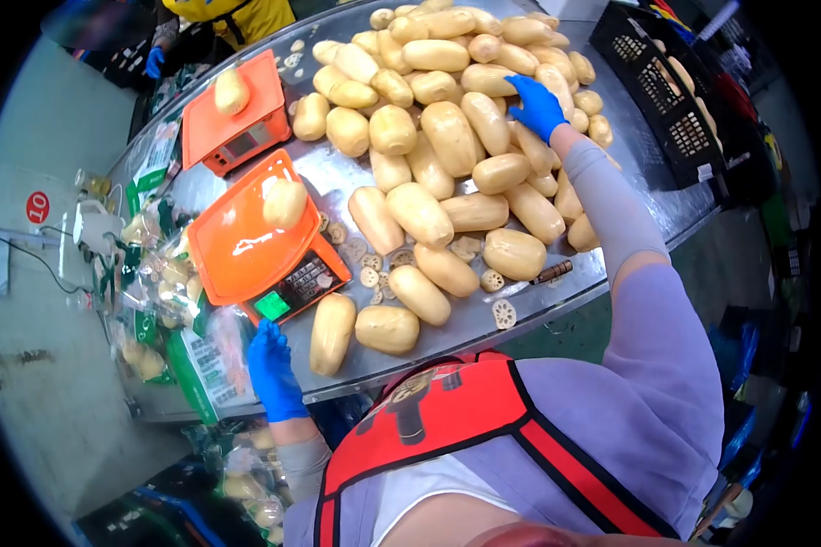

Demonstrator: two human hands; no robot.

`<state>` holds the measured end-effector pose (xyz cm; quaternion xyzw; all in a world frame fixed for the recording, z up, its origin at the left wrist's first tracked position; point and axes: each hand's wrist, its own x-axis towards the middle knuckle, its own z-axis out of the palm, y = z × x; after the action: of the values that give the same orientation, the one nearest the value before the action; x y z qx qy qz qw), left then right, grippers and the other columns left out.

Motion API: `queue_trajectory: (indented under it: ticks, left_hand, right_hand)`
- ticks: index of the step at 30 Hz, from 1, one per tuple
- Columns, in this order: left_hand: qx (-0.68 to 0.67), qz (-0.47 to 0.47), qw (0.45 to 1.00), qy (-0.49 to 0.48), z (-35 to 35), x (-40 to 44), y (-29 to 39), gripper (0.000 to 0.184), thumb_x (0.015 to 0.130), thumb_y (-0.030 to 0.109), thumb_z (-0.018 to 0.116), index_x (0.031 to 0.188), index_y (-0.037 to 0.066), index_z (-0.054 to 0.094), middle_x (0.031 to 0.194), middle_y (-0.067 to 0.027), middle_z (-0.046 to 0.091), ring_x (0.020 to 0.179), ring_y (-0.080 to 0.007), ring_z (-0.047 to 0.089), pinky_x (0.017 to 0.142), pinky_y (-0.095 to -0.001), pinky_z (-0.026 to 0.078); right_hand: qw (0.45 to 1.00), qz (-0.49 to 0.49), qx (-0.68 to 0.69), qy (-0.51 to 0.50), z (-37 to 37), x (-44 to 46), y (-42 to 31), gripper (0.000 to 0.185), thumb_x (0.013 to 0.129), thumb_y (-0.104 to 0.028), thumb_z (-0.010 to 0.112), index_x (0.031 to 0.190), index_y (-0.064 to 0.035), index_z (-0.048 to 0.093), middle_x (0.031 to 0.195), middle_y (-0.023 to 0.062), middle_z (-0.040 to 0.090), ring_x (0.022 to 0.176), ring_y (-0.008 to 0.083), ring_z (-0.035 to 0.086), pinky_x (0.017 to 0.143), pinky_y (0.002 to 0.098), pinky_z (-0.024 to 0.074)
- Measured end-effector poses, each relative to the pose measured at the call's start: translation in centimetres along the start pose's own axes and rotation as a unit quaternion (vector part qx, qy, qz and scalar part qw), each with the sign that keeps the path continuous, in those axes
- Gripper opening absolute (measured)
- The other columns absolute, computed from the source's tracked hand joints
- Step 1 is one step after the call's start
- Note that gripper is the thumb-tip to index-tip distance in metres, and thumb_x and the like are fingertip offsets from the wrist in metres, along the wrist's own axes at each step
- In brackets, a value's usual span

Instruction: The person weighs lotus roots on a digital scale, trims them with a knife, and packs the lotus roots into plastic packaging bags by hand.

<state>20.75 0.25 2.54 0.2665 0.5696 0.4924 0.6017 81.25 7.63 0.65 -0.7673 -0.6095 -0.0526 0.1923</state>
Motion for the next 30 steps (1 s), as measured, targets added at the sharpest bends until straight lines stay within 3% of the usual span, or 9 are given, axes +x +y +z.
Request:
queue_trajectory:
  ticks: [5, 9, 13, 17, 20, 23, 26, 28, 30]
  left_hand:
    - [-0.01, -0.038, 0.998, 0.039, -1.4, -0.8, -0.7, 0.037, 0.085, 0.029, 0.056, 0.117, 0.01, 0.057, 0.102, 0.002, 0.061, 0.082, -0.009, 0.053, 0.074, -0.0235, 0.039]
    - [-0.011, -0.035, 0.997, 0.071, -2.3, -1.3, -0.7, 0.036, 0.085, 0.027, 0.056, 0.117, 0.011, 0.057, 0.102, 0.0023, 0.061, 0.081, -0.0084, 0.053, 0.074, -0.0231, 0.039]
    - [-0.014, -0.043, 0.996, 0.08, -3.0, -1.1, -0.6, 0.034, 0.085, 0.027, 0.056, 0.116, 0.011, 0.057, 0.101, 0.0029, 0.061, 0.081, -0.0079, 0.053, 0.073, -0.0225, 0.039]
    - [-0.023, -0.042, 0.997, 0.064, -2.8, 0.1, -0.8, 0.036, 0.085, 0.028, 0.057, 0.116, 0.011, 0.057, 0.1, 0.003, 0.061, 0.079, -0.0077, 0.053, 0.072, -0.0219, 0.039]
    - [-0.009, -0.058, 0.998, 0.036, -2.5, 1.5, -1.1, 0.037, 0.084, 0.028, 0.057, 0.116, 0.01, 0.057, 0.099, 0.0025, 0.061, 0.079, -0.0078, 0.053, 0.071, -0.0219, 0.039]
    - [-0.011, -0.053, 0.999, -0.01, -1.2, 1.9, -0.8, 0.036, 0.084, 0.028, 0.057, 0.115, 0.009, 0.057, 0.099, 0.0017, 0.062, 0.078, -0.008, 0.053, 0.07, -0.022, 0.04]
    - [0.011, -0.054, 0.998, -0.03, -0.7, 2.5, -0.8, 0.035, 0.085, 0.026, 0.057, 0.115, 0.008, 0.058, 0.099, 0.0007, 0.062, 0.082, -0.0091, 0.055, 0.072, -0.0226, 0.04]
    - [0.002, -0.038, 0.999, -0.036, -1.3, 3.0, -1.4, 0.035, 0.085, 0.025, 0.058, 0.115, 0.008, 0.058, 0.101, -0.0006, 0.062, 0.086, -0.0103, 0.056, 0.076, -0.0235, 0.041]
    - [0.026, -0.015, 0.999, -0.045, -1.4, 2.5, -0.7, 0.037, 0.085, 0.025, 0.059, 0.117, 0.006, 0.057, 0.102, -0.0017, 0.063, 0.088, -0.0115, 0.057, 0.076, -0.0249, 0.042]
  right_hand:
    - [0.997, -0.016, -0.079, -0.015, 3.2, 4.2, 0.7, 0.074, 0.069, -0.015, 0.07, 0.134, -0.0163, 0.035, 0.132, 0.012, 0.043, 0.117, 0.0303, 0.045, 0.097, 0.0406, 0.0391]
    - [0.998, -0.022, -0.065, -0.014, 4.0, 5.9, 0.2, 0.061, 0.072, -0.02, 0.067, 0.126, -0.0137, 0.04, 0.124, 0.0159, 0.049, 0.108, 0.0341, 0.051, 0.089, 0.0431, 0.0443]
    - [0.998, 0.013, -0.019, -0.063, 2.5, 5.4, -0.4, 0.066, 0.073, -0.026, 0.069, 0.13, -0.0116, 0.04, 0.124, 0.0162, 0.051, 0.113, 0.0336, 0.049, 0.096, 0.0395, 0.0403]
    - [0.988, 0.017, 0.138, 0.069, 1.4, 3.8, 0.5, 0.071, 0.069, -0.034, 0.074, 0.128, -0.0092, 0.043, 0.12, 0.0144, 0.054, 0.109, 0.0281, 0.054, 0.092, 0.036, 0.0436]
    - [0.948, 0.03, 0.281, 0.144, -2.1, 2.4, -1.6, 0.065, 0.074, -0.031, 0.073, 0.124, -0.0012, 0.046, 0.113, 0.0134, 0.057, 0.104, 0.0218, 0.055, 0.09, 0.0319, 0.0443]
    - [0.771, 0.119, 0.621, 0.071, -5.5, 1.0, -3.9, 0.041, 0.081, -0.017, 0.067, 0.115, 0.0016, 0.053, 0.108, 0.0082, 0.058, 0.098, 0.0161, 0.055, 0.086, 0.0293, 0.0455]
    - [0.8, 0.114, 0.582, 0.085, -7.2, -0.3, -6.8, 0.041, 0.08, -0.017, 0.067, 0.114, 0.0013, 0.053, 0.106, 0.0083, 0.059, 0.097, 0.0162, 0.055, 0.085, 0.029, 0.0456]
    - [0.912, -0.03, 0.39, 0.124, -8.9, -1.7, -11.2, 0.041, 0.081, -0.015, 0.066, 0.116, 0.0023, 0.052, 0.107, 0.0091, 0.059, 0.097, 0.0163, 0.056, 0.086, 0.0285, 0.0451]
    - [0.84, 0.06, 0.536, 0.058, -8.6, -2.6, -12.9, 0.042, 0.082, -0.013, 0.065, 0.118, 0.0033, 0.051, 0.11, 0.0096, 0.059, 0.1, 0.0163, 0.056, 0.087, 0.0287, 0.0449]
